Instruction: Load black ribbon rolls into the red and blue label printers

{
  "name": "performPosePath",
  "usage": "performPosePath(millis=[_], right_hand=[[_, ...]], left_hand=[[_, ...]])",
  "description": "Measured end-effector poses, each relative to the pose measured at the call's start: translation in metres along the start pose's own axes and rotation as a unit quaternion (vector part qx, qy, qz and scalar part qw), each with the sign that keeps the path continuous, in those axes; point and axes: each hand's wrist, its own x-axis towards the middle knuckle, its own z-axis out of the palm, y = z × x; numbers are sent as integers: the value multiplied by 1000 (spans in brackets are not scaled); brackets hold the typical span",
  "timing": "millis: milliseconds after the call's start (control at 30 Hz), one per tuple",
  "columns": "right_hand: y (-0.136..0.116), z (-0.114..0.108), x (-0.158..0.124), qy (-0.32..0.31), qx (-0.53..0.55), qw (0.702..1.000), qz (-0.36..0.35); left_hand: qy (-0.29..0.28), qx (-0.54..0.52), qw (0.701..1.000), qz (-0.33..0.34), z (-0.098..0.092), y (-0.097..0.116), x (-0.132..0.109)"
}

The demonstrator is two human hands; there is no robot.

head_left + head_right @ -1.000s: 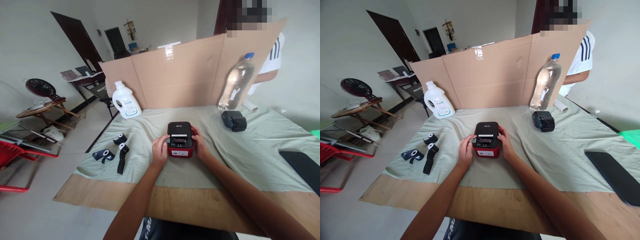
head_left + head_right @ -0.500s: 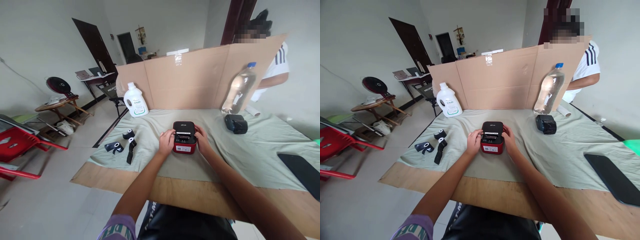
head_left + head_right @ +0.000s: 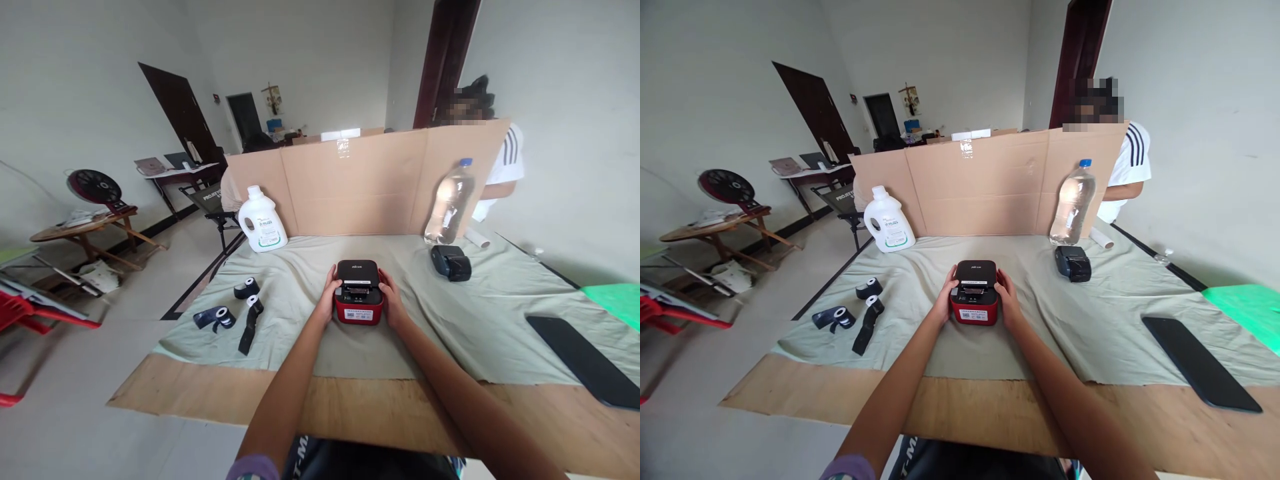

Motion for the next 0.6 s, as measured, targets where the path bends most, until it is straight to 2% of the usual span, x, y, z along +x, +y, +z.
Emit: performPosePath(millis=[300,600], right_hand=[[0,5,-3,11,13,1000,-2],[-6,11,-1,42,8,999,21]], left_hand=[[-11,-9,1000,2,4,5,0],[-2,41,999,1,0,7,1]])
